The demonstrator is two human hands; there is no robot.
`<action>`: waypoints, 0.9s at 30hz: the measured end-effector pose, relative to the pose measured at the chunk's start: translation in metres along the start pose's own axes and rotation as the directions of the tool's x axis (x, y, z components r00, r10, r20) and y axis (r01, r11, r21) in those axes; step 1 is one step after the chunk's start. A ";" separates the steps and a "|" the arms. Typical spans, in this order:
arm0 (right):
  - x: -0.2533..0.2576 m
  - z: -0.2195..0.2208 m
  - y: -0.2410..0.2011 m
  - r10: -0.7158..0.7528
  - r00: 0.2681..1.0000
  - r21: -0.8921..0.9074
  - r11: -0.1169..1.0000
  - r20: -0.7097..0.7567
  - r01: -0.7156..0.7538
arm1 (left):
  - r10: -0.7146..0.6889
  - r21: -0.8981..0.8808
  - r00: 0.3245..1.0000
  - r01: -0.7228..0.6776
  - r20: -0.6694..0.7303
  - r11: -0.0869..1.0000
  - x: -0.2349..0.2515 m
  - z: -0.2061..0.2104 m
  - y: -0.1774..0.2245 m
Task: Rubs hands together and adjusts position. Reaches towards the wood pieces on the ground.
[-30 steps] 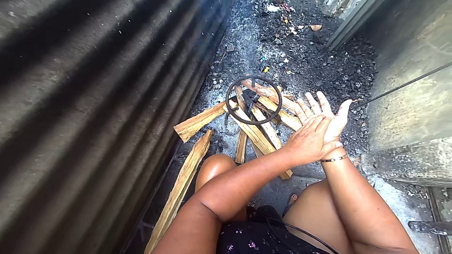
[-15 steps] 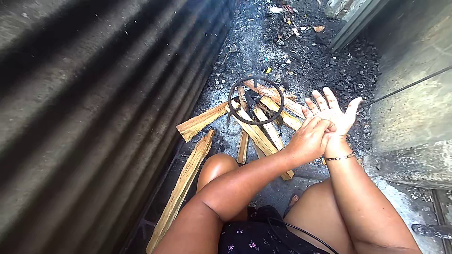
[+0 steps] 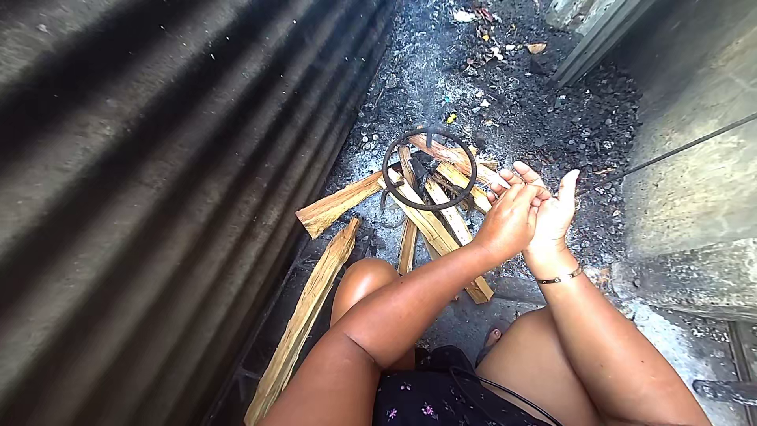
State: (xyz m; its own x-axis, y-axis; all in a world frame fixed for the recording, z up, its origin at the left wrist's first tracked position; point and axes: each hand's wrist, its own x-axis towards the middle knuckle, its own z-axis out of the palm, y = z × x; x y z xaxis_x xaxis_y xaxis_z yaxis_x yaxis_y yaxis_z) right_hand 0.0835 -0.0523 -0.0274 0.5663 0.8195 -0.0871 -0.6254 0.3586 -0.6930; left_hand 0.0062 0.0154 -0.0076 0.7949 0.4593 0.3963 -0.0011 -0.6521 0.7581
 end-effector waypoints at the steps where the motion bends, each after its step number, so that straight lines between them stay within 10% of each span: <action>1: 0.003 -0.006 0.002 -0.004 0.999 0.079 0.997 0.042 0.001 | 0.033 0.050 0.999 -0.032 -0.005 0.998 0.001 0.003 -0.005; 4: 0.005 0.001 0.002 -0.020 0.995 0.193 0.981 0.099 0.001 | 0.281 0.176 0.951 -0.256 -0.131 0.950 0.004 0.027 -0.049; 13: 0.011 0.009 0.009 0.009 0.963 0.127 0.991 0.268 -0.044 | -0.077 0.372 0.992 0.109 -0.101 0.922 0.033 -0.009 -0.040; 17: 0.013 0.002 -0.007 -0.002 0.968 0.027 1.000 0.252 -0.005 | -0.361 -0.108 0.929 0.352 -0.081 0.930 0.044 -0.025 -0.045; 20: 0.016 -0.002 -0.018 -0.066 0.971 0.060 0.997 0.229 0.053 | -0.498 -0.605 0.864 0.435 0.072 0.667 0.038 -0.011 -0.047; 27: 0.014 -0.007 -0.023 -0.098 0.967 0.120 0.990 0.235 0.071 | -0.398 -0.748 0.752 0.631 0.525 0.205 -0.003 0.013 0.002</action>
State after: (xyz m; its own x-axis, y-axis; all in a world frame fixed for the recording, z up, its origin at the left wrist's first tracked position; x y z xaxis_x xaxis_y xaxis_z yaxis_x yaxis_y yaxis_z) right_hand 0.1093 -0.0523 -0.0172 0.4829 0.8624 0.1518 -0.6434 0.4671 -0.6065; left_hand 0.0120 0.0050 -0.0139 0.9170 0.2883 -0.2756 0.0476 0.6070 0.7933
